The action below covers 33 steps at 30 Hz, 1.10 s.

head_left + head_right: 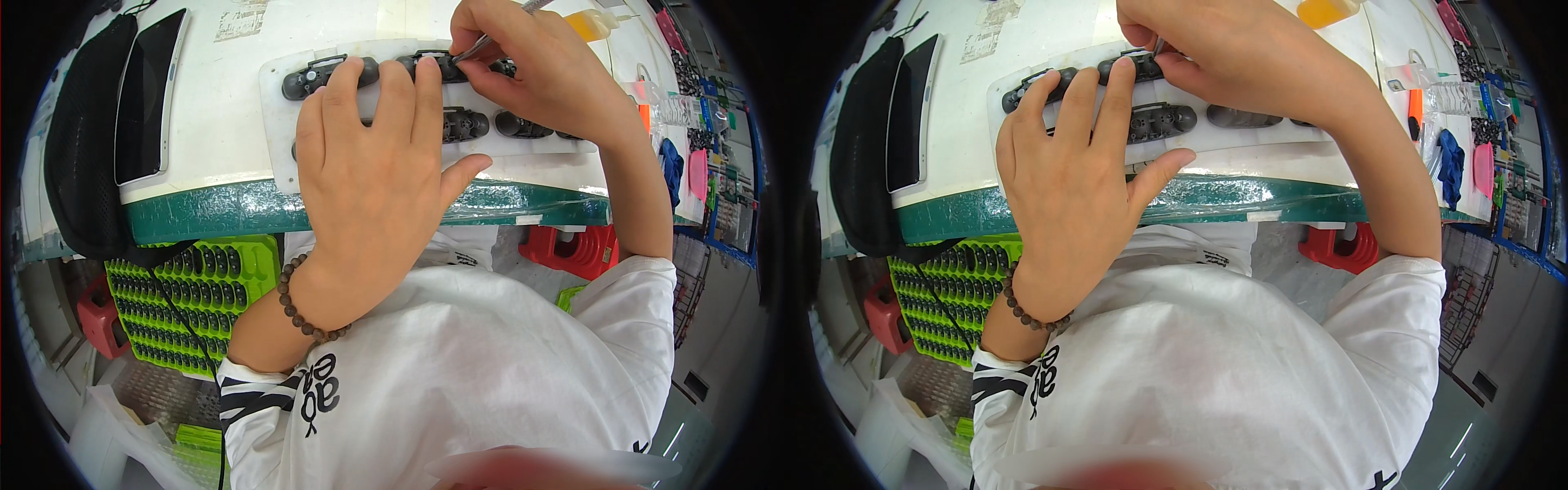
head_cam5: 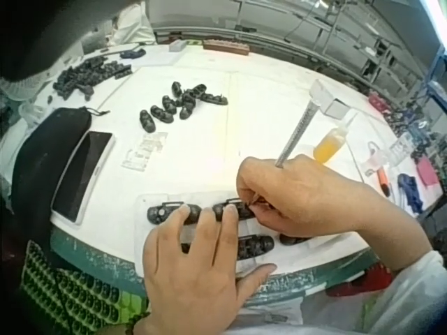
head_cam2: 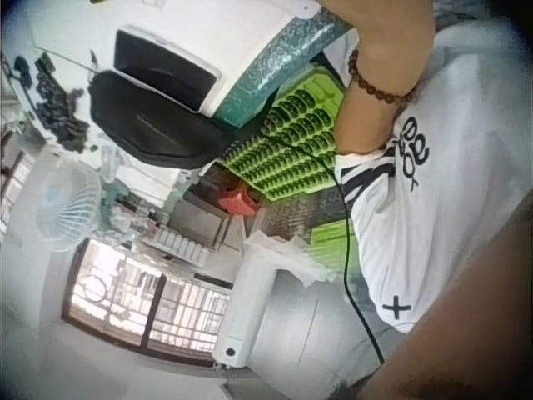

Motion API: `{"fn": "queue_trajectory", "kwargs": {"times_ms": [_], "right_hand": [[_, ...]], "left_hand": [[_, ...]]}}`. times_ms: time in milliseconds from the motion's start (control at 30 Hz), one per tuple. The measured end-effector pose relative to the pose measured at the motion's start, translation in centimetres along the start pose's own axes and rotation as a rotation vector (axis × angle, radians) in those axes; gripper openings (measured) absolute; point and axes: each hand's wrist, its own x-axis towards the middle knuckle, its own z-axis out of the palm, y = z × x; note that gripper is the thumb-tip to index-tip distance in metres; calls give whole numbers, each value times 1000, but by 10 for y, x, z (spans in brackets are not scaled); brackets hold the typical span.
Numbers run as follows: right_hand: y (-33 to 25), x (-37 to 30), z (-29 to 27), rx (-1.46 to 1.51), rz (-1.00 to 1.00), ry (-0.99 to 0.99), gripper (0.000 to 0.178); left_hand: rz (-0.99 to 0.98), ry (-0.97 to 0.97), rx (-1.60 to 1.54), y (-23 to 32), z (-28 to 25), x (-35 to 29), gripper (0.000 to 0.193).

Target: The user is assembling small plastic components, applying liquid, and using a tool for precision assembly.

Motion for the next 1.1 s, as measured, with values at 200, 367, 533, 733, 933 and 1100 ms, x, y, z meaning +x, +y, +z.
{"fn": "queue_trajectory", "kwargs": {"times_ms": [200, 367, 533, 733, 933, 1100], "right_hand": [[1, 1, 2, 15, -11, 13, 22], [0, 2, -1, 38, 4, -3, 23], [6, 0, -1, 61, -78, 37, 25], [5, 0, -5, 72, -30, -43, 24], [3, -2, -6, 87, 7, -32, 24], [7, 4, -1, 77, -35, -18, 24]], "left_hand": [[-17, -11, 29, 2, 1, -1, 71], [-33, 14, 11, 7, 5, 1, 73], [-11, 4, 29, 9, 1, 4, 72], [32, -47, 17, 5, 0, 0, 71], [45, 14, -20, 6, 6, 0, 65], [14, -39, 55, 12, 6, 2, 72]]}}
